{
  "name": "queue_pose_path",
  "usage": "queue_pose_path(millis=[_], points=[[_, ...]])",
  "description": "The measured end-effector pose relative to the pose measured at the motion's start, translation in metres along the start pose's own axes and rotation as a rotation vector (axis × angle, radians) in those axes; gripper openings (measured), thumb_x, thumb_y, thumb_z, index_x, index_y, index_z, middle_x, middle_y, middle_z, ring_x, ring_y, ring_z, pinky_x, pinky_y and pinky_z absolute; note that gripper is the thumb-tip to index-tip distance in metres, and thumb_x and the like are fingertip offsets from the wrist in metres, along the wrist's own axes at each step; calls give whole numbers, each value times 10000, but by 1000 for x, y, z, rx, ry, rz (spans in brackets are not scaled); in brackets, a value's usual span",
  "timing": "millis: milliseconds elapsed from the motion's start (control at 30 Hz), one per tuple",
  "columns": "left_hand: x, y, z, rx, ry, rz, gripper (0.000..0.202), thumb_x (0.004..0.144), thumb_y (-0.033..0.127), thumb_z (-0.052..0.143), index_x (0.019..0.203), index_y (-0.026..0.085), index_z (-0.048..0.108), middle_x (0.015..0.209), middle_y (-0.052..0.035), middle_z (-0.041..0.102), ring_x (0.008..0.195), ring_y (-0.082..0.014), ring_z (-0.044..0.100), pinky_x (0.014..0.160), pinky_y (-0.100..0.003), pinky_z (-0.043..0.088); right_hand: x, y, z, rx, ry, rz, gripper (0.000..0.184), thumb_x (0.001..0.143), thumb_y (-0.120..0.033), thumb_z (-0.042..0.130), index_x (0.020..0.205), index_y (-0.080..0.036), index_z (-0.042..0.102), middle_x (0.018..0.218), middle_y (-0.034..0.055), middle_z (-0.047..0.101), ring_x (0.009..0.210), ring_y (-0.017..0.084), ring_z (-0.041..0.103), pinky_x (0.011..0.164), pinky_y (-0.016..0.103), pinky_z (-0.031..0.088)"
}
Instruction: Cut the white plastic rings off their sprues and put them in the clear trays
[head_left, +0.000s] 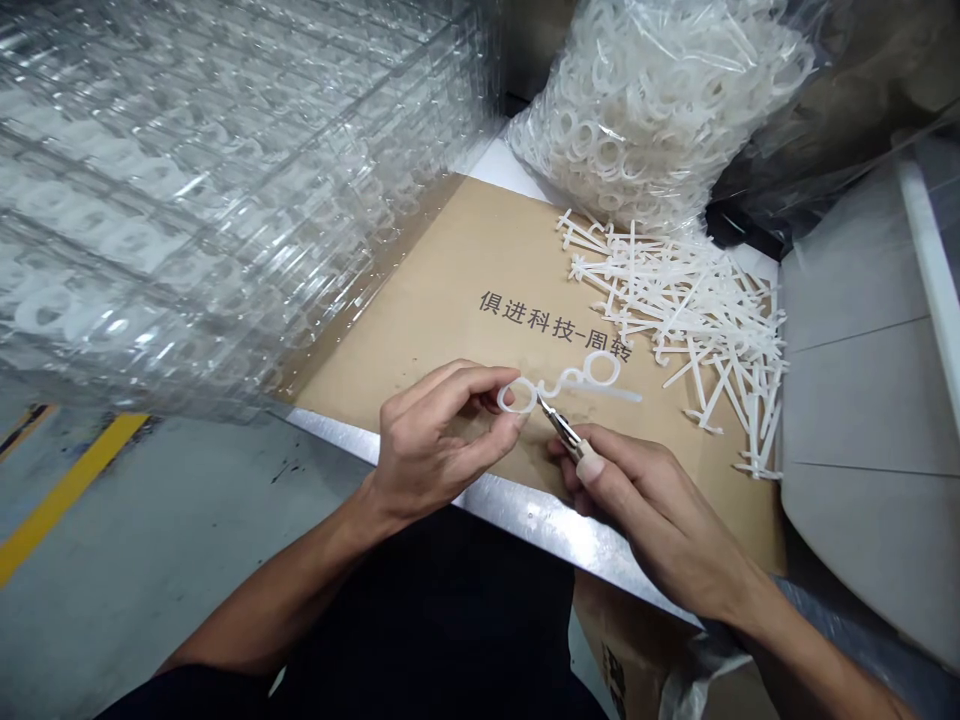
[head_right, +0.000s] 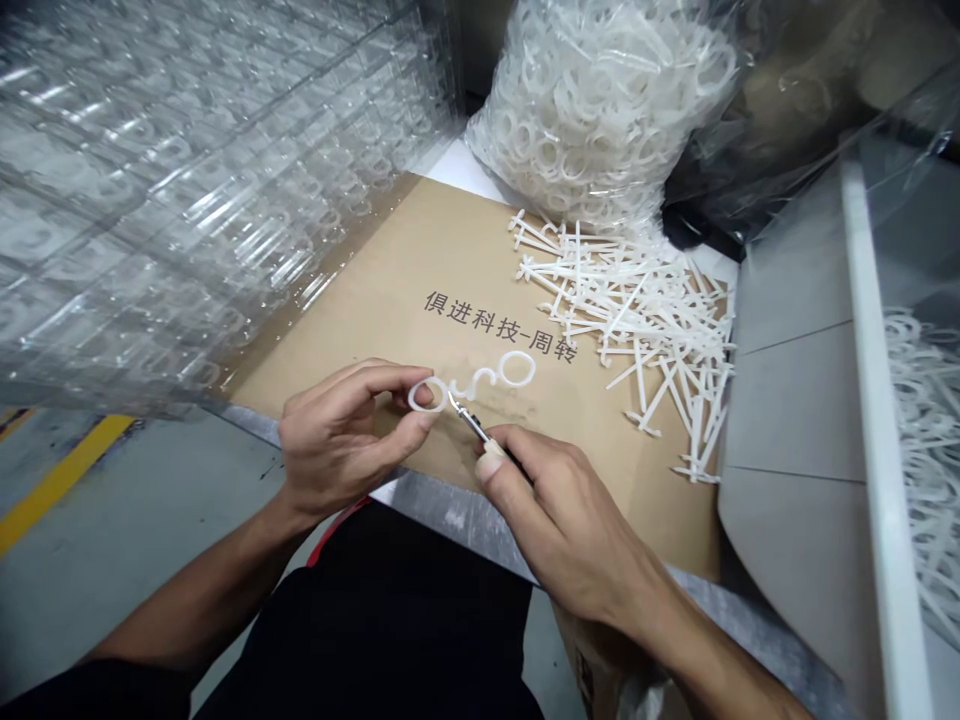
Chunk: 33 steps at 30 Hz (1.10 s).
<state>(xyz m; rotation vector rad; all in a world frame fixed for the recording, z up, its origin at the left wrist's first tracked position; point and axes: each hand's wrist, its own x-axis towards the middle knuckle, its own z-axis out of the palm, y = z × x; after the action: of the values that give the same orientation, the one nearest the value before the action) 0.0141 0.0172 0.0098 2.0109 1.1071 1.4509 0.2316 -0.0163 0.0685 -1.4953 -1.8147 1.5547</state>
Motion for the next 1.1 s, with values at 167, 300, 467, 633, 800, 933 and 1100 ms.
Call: queue_pose_path(millis=[167,300,467,633,800,933,1100], points=[[1,1,-1,20,-5,20,286,827,67,778,1103,114,724,879,-22,739,768,-95,685,718,-200,590,0,4,1,7,6,-3,375,1124,-476,372,977,-213,595,816,-14,555,729,156,503,687,335,372],[0,1,0,28,-9,29,284,831,74,780,1107,108,723,873,-24,740,770,-93,684,719,-195,587,-2,4,1,21,1,5,382,1122,-484,374,964,-214,593,808,-16,546,721,156,496,684,336,369],[1,0,0,35,-7,55,278,840,85,780,1110,106,719,869,-26,736,766,-95,681,707,-198,580,-3,3,1,37,1,0,364,1124,-477,382,996,-219,604,836,-19,554,743,149,506,703,332,380],[2,0,1,27,-15,63,274,844,80,771,1111,109,718,871,-33,737,768,-106,690,705,-213,584,-3,3,2,80,-4,5,345,1121,-486,398,1031,-228,610,872,-20,563,773,144,514,722,321,394],[1,1,1,28,-6,60,275,857,96,755,1124,151,716,868,-19,736,756,-108,692,685,-217,585,-3,2,2,87,-5,19,358,1118,-498,392,973,-225,573,872,-11,559,772,149,513,701,317,399],[1,0,1,22,-10,57,281,862,101,750,1134,159,713,862,-19,735,755,-112,691,682,-224,585,-3,1,2,89,1,19,362,1115,-504,393,950,-223,551,879,1,564,769,157,517,693,320,408],[1,0,2,16,-13,54,276,861,99,751,1129,154,714,855,-23,735,751,-115,689,682,-234,582,-4,1,1,50,5,17,368,1113,-503,391,938,-220,548,857,-2,559,755,159,513,693,325,406]])
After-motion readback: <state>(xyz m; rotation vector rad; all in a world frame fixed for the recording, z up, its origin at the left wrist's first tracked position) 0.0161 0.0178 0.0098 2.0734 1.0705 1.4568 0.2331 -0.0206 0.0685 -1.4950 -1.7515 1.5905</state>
